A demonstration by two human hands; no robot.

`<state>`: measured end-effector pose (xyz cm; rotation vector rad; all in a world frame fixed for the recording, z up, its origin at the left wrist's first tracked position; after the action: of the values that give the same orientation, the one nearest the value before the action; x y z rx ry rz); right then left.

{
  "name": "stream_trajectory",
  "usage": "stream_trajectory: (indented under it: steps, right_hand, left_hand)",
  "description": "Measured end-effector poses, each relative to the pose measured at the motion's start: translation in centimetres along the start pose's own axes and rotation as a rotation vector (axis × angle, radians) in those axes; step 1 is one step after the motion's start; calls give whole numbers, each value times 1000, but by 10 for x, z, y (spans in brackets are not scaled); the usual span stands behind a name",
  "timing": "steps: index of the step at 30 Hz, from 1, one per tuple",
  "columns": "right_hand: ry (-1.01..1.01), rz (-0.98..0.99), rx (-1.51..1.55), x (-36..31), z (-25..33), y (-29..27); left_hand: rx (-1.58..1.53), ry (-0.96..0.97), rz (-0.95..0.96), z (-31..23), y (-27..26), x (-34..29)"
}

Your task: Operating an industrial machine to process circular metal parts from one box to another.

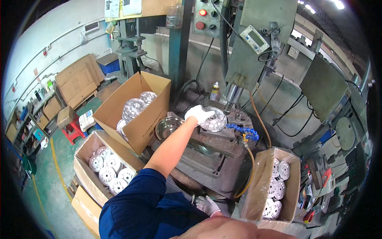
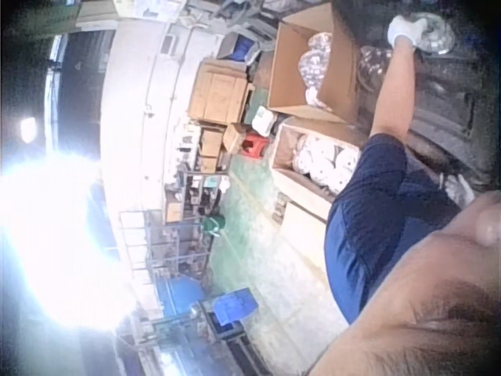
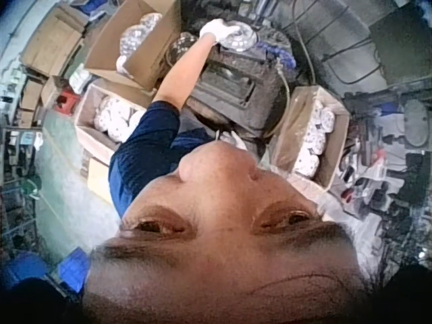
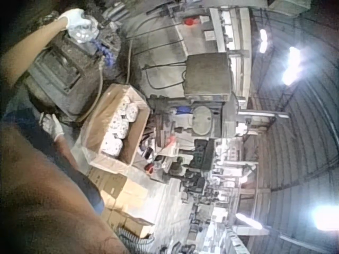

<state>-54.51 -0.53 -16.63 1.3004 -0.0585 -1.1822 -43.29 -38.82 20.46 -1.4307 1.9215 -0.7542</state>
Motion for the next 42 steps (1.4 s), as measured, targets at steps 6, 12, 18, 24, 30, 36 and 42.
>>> stream_trajectory:
  steps: [6, 12, 18, 24, 30, 36, 42]
  right_hand:
    - [3, 18, 45, 5, -4, -2]
    - [-1, 10, 51, 0, -2, 1]
    - [1, -8, 19, -6, -4, 7]
    - [12, -43, -40, -3, -3, 7]
    - [-14, -11, -14, -4, 1, 12]
    - [-21, 0, -32, -6, 3, 13]
    - [-20, -33, -21, -9, 0, 8]
  left_hand:
    - [47, 24, -94, 9, 3, 9]
    - [35, 56, -66, 6, 6, 13]
    - [12, 53, -61, 12, 8, 12]
    - [46, 60, -108, 15, 8, 17]
    - [24, 55, -74, 14, 11, 26]
    - [22, 49, 24, 14, 15, 24]
    - [-68, 4, -256, 1, -14, -1]
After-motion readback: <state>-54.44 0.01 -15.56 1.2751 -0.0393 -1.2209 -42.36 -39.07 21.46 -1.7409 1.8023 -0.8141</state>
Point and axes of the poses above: each hand's wrist, its own x-axis towards the middle knuckle, its own y-axis out of the palm, z = x × y, the point moved 9 cm from there along x, towards the middle knuckle, and after that the axes turned 5 degrees about z, right-handed, at the moved point
